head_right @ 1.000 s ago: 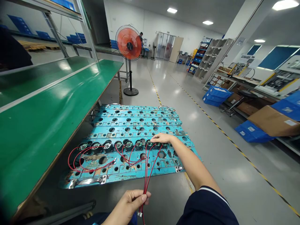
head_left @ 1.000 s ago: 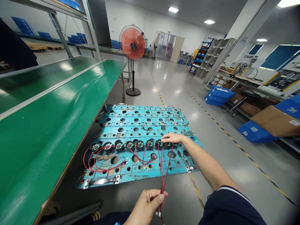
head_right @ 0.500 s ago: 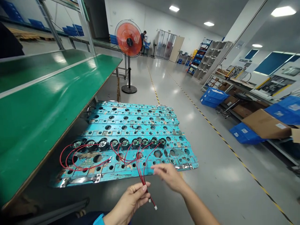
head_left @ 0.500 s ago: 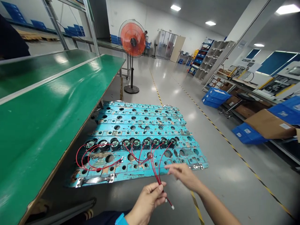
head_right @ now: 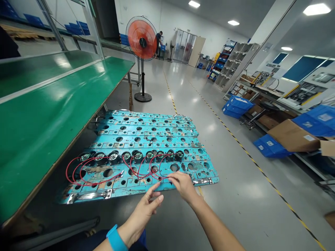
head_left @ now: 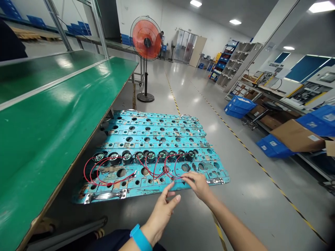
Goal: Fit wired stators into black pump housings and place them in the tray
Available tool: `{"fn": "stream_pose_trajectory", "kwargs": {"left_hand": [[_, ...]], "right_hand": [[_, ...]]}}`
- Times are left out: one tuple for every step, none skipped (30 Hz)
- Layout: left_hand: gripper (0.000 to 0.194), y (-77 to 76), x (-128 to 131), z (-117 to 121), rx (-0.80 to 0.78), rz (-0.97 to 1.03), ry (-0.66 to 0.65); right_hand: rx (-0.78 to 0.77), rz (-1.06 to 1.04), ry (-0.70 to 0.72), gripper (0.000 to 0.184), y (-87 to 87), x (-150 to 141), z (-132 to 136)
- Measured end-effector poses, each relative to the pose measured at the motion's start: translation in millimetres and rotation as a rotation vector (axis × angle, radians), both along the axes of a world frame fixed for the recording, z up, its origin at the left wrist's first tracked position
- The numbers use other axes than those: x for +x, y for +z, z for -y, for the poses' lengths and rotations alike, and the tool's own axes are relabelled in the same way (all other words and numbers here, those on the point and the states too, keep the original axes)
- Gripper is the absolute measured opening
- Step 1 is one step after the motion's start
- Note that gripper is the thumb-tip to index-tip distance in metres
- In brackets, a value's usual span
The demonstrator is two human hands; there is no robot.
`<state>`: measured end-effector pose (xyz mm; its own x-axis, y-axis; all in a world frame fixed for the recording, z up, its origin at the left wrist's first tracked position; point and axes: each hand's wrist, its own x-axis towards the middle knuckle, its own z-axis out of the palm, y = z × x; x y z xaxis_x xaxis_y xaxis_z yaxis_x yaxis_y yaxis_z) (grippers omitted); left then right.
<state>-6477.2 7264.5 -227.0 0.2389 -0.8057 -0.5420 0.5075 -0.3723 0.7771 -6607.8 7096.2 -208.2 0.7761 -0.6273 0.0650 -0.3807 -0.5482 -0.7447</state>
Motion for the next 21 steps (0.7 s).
{"fn": "stream_pose_trajectory", "kwargs": {"left_hand": [[0.084, -2.9, -1, -4, 0.021, 0.002, -0.019], [0.083, -6.3, -3, -9, 0.041, 0.001, -0.041], [0.08, -10.0, -4, -14, 0.058, -0.001, -0.061], [0.078, -13.7, -5, -18, 0.069, -0.004, -0.076], [0.076, -17.3, -5, -22, 0.076, -0.006, -0.082], [0.074, -20.6, -5, -24, 0.077, -0.006, -0.081], [0.072, -23.5, -4, -26, 0.076, -0.003, -0.072], [0.071, -26.0, -2, -28, 0.073, 0.001, -0.058], [0.069, -28.1, -1, -28, 0.069, 0.005, -0.043], [0.067, -29.9, 1, -29, 0.067, 0.007, -0.029], [0.066, -31.4, 3, -30, 0.065, 0.009, -0.016], [0.065, -32.6, 4, -31, 0.065, 0.009, -0.006], [0.064, -33.6, 6, -33, 0.066, 0.009, 0.002], [0.064, -34.3, 7, -34, 0.068, 0.009, 0.008], [0.064, -34.9, 8, -36, 0.07, 0.009, 0.012], [0.064, -35.2, 8, -38, 0.071, 0.009, 0.016], [0.064, -35.5, 9, -40, 0.072, 0.011, 0.02], [0.063, -35.6, 10, -41, 0.071, 0.012, 0.024], [0.063, -35.7, 10, -42, 0.07, 0.014, 0.029], [0.063, -35.7, 11, -44, 0.069, 0.016, 0.035], [0.062, -35.8, 11, -44, 0.068, 0.017, 0.04]], "right_hand": [[-0.062, 0.011, -0.01, 0.03, -3.9, 3, 10], [-0.114, 0.016, -0.011, 0.031, -8.8, 7, 19], [-0.157, 0.013, -0.007, 0.031, -14.4, 10, 27], [-0.192, 0.003, 0.002, 0.03, -20.4, 14, 35], [-0.223, -0.015, 0.014, 0.028, -26.3, 17, 40], [-0.252, -0.039, 0.024, 0.027, -31.7, 19, 45], [-0.279, -0.068, 0.032, 0.025, -36.1, 21, 48], [-0.306, -0.102, 0.036, 0.024, -39.2, 21, 51], [-0.332, -0.137, 0.037, 0.023, -41.0, 21, 53], [-0.356, -0.172, 0.037, 0.022, -41.6, 21, 54], [-0.378, -0.204, 0.038, 0.022, -41.0, 21, 55], [-0.395, -0.233, 0.042, 0.022, -39.6, 21, 56], [-0.407, -0.26, 0.048, 0.022, -37.8, 22, 56], [-0.416, -0.283, 0.056, 0.022, -35.7, 23, 57], [-0.42, -0.304, 0.064, 0.022, -33.7, 24, 56], [-0.422, -0.323, 0.071, 0.021, -31.9, 25, 56], [-0.423, -0.343, 0.077, 0.021, -30.3, 26, 56], [-0.423, -0.363, 0.078, 0.021, -29.1, 27, 55], [-0.425, -0.387, 0.076, 0.022, -28.3, 27, 54], [-0.428, -0.415, 0.072, 0.022, -27.8, 26, 54], [-0.433, -0.446, 0.066, 0.023, -27.6, 26, 53]]}}
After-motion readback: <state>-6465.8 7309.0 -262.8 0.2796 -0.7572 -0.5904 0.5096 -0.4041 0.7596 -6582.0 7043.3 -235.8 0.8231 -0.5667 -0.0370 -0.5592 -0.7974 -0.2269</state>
